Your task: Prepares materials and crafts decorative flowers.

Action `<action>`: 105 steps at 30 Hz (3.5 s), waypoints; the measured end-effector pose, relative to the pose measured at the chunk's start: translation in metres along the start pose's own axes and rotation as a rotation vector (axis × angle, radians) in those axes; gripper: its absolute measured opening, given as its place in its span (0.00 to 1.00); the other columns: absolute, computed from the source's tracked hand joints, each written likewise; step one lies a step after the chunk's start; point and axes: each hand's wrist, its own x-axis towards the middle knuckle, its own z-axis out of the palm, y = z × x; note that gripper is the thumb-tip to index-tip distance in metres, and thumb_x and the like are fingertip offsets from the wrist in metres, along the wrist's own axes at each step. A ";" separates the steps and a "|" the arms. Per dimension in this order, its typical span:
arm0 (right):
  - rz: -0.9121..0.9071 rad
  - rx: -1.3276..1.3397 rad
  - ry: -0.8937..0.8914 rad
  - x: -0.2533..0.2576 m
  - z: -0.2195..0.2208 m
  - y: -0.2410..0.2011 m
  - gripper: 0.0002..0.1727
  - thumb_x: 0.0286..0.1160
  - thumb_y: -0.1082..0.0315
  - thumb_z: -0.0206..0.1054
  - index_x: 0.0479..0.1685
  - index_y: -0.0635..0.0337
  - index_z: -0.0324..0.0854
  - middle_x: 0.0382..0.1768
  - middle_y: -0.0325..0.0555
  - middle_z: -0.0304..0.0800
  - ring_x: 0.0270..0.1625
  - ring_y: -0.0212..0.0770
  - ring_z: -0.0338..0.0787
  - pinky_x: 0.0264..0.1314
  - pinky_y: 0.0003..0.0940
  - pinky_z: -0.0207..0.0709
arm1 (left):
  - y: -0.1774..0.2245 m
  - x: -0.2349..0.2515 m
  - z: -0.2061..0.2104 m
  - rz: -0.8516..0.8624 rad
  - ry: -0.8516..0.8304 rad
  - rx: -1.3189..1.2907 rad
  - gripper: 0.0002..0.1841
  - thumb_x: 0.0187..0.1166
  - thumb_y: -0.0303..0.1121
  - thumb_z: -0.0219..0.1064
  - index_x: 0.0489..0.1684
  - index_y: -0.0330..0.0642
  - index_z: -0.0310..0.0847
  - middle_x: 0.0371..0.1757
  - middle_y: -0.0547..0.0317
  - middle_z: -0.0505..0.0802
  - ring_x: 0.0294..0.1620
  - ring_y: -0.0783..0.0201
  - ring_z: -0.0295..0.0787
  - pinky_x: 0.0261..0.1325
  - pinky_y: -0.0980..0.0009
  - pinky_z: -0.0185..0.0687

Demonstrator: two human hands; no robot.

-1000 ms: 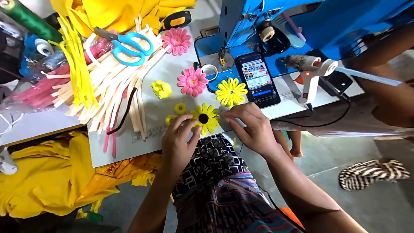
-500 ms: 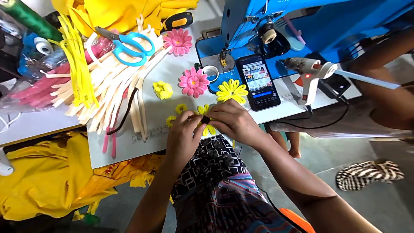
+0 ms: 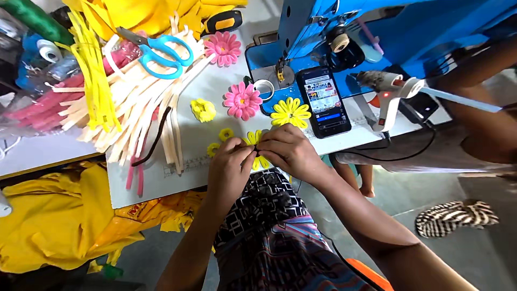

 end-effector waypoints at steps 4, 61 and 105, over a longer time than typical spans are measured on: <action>0.015 -0.009 -0.009 0.000 -0.001 0.000 0.13 0.82 0.62 0.64 0.45 0.53 0.95 0.52 0.43 0.94 0.56 0.49 0.88 0.54 0.45 0.78 | 0.000 0.001 0.000 0.029 -0.015 0.044 0.08 0.79 0.30 0.70 0.43 0.38 0.95 0.49 0.48 0.92 0.52 0.54 0.89 0.55 0.62 0.86; -0.147 -0.149 -0.046 -0.012 -0.010 0.005 0.14 0.77 0.68 0.60 0.47 0.53 0.94 0.56 0.42 0.95 0.59 0.50 0.87 0.63 0.47 0.73 | -0.014 0.005 -0.015 0.473 -0.261 0.348 0.18 0.78 0.35 0.54 0.51 0.43 0.91 0.66 0.52 0.91 0.68 0.48 0.87 0.57 0.50 0.84; 0.454 0.924 -0.172 -0.023 -0.030 -0.044 0.05 0.82 0.69 0.65 0.43 0.59 0.86 0.27 0.30 0.87 0.29 0.20 0.84 0.34 0.16 0.80 | 0.034 -0.049 -0.039 -0.676 -0.031 -1.089 0.25 0.68 0.15 0.70 0.66 0.40 0.79 0.45 0.56 0.95 0.40 0.67 0.95 0.49 0.71 0.93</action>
